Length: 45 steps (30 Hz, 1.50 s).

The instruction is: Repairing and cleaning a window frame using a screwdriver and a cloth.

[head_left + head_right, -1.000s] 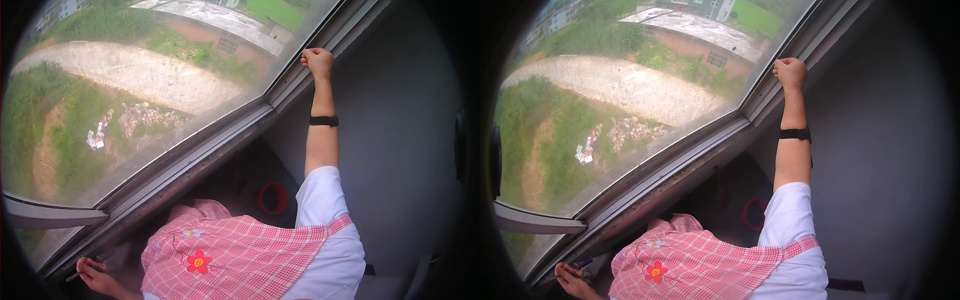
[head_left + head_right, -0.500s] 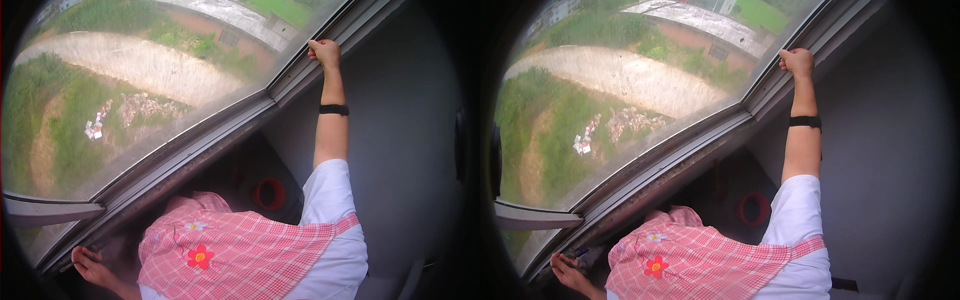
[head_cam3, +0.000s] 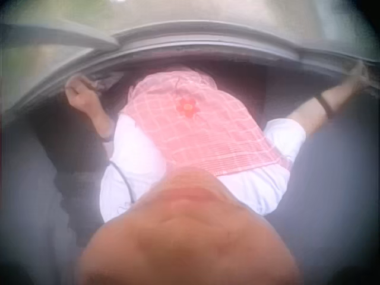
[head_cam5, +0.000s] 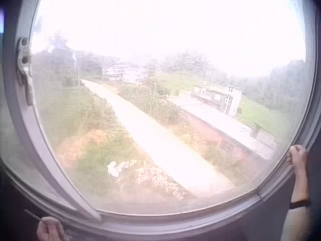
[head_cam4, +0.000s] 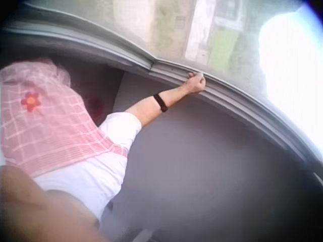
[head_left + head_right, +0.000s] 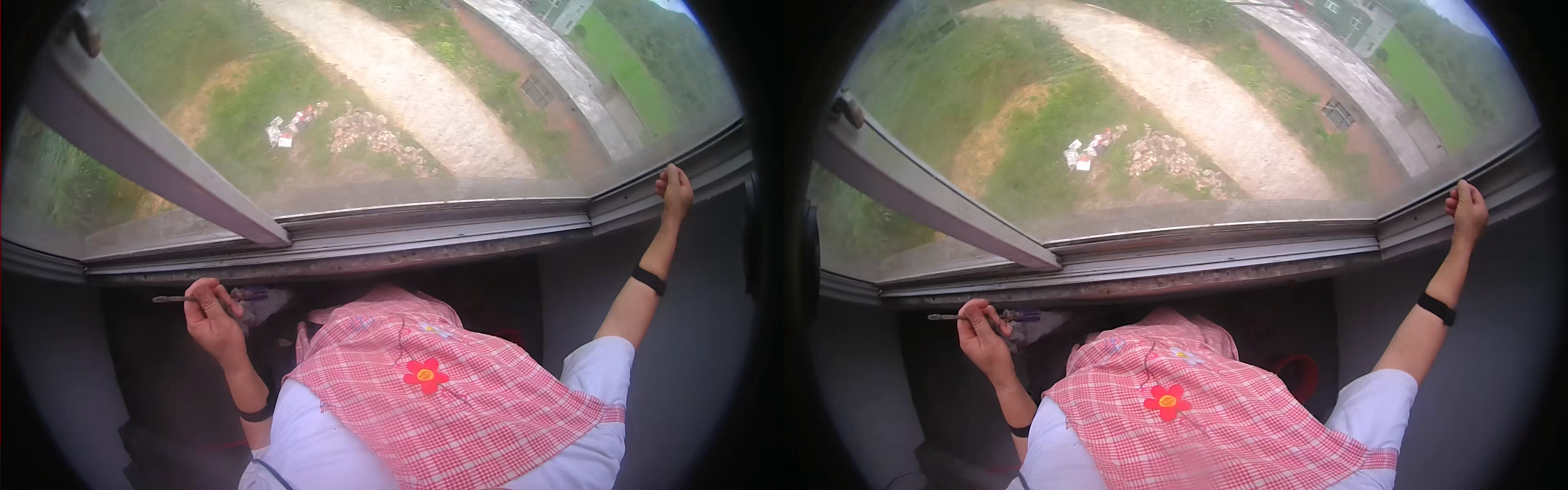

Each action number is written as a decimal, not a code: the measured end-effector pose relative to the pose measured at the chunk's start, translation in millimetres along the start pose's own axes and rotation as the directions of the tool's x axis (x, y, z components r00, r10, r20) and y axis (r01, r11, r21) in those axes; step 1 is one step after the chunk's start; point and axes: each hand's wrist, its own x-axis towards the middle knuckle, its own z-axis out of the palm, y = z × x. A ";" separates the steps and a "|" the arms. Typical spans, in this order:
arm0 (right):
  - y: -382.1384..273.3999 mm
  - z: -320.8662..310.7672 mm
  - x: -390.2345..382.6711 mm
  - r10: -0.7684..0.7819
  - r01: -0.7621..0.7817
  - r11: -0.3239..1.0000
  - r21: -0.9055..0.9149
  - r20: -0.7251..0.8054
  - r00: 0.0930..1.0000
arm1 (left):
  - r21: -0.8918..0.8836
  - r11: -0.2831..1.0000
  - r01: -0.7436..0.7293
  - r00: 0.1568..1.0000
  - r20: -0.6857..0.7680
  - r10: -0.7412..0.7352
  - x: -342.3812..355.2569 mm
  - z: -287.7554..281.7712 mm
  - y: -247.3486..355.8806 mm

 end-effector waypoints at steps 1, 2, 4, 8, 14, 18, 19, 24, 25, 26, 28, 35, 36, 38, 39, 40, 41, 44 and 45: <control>27.4 -36.2 21.0 -0.013 0.014 1.000 0.010 -0.050 0.999 | -0.107 0.994 0.036 0.999 0.026 -0.033 -6.1 25.7 6.0; 49.7 -62.3 37.2 0.056 -0.048 0.995 0.085 -0.091 0.994 | -0.111 0.993 0.036 0.999 0.022 -0.033 -10.5 47.1 9.0; 22.7 -42.4 -10.8 0.099 -0.095 0.917 0.387 0.010 0.995 | -0.146 0.989 0.008 1.000 0.015 -0.006 -25.8 52.5 11.9; -45.5 29.8 -172.3 -0.129 -0.225 0.790 0.571 0.514 0.848 | -0.154 0.988 0.031 0.997 -0.072 -0.042 -53.3 19.3 20.7; -123.7 107.8 -371.5 -0.304 -0.304 0.897 0.320 0.947 0.103 | -0.265 0.960 0.090 0.996 0.010 -0.091 -99.2 -49.5 26.4; -179.0 140.6 -464.6 -0.436 -0.153 0.890 0.430 0.900 -0.007 | -0.427 0.894 0.138 0.987 0.132 -0.090 -112.3 -73.3 37.8; -189.5 150.3 -485.0 -0.503 -0.128 0.861 0.493 0.862 -0.060 | -0.458 0.876 0.153 0.983 0.159 -0.088 -111.3 -79.8 43.5; -237.6 169.7 -559.2 -0.296 -0.217 0.951 0.221 0.853 -0.429 | -0.599 0.772 0.212 0.973 0.200 -0.113 -110.4 -127.4 44.0; -244.6 174.8 -570.8 -0.193 -0.245 0.967 0.067 0.821 -0.537 | -0.584 0.782 0.218 0.973 0.196 -0.124 -109.5 -139.3 39.8; -253.1 178.4 -582.7 -0.187 -0.236 0.970 0.066 0.820 -0.541 | -0.570 0.790 0.225 0.971 0.194 -0.137 -107.4 -151.8 36.3; -267.5 179.9 -607.1 -0.231 -0.270 0.958 0.099 0.825 -0.516 | -0.560 0.799 0.218 0.975 0.159 -0.155 -109.0 -177.2 32.2; -328.8 201.7 -715.3 -0.384 -0.332 0.914 0.234 0.766 -0.516 | -0.479 0.855 0.200 0.979 0.135 -0.154 -111.0 -256.7 21.8; -333.8 199.1 -731.4 -0.397 -0.408 0.890 0.202 0.785 -0.477 | -0.455 0.866 0.210 0.976 0.144 -0.162 -114.1 -269.4 21.8; -333.0 201.9 -746.9 -0.323 -0.346 0.930 0.127 0.732 -0.600 | -0.386 0.899 0.208 0.970 0.196 -0.141 -118.6 -295.2 30.5; -350.8 206.0 -762.9 -0.305 -0.344 0.931 0.120 0.772 -0.558 | -0.126 0.991 -0.033 0.998 0.044 0.039 -109.0 -314.4 27.1; -367.4 209.8 -777.2 -0.286 -0.341 0.933 0.114 0.810 -0.512 | 0.174 0.955 -0.241 0.966 -0.049 0.253 -99.9 -333.2 24.6; -374.1 219.3 -789.1 -0.300 -0.412 0.906 0.096 0.833 -0.465 | 0.407 0.878 -0.252 0.960 -0.011 0.281 -94.5 -368.4 29.7; -370.2 251.3 -811.8 -0.391 -0.645 0.756 0.107 0.865 -0.315 | 0.125 0.963 -0.239 0.954 0.215 0.209 -90.0 -464.0 76.6; -371.1 260.0 -818.1 -0.397 -0.681 0.723 0.118 0.877 -0.269 | -0.014 0.965 -0.261 0.913 0.320 0.251 -94.6 -482.0 99.9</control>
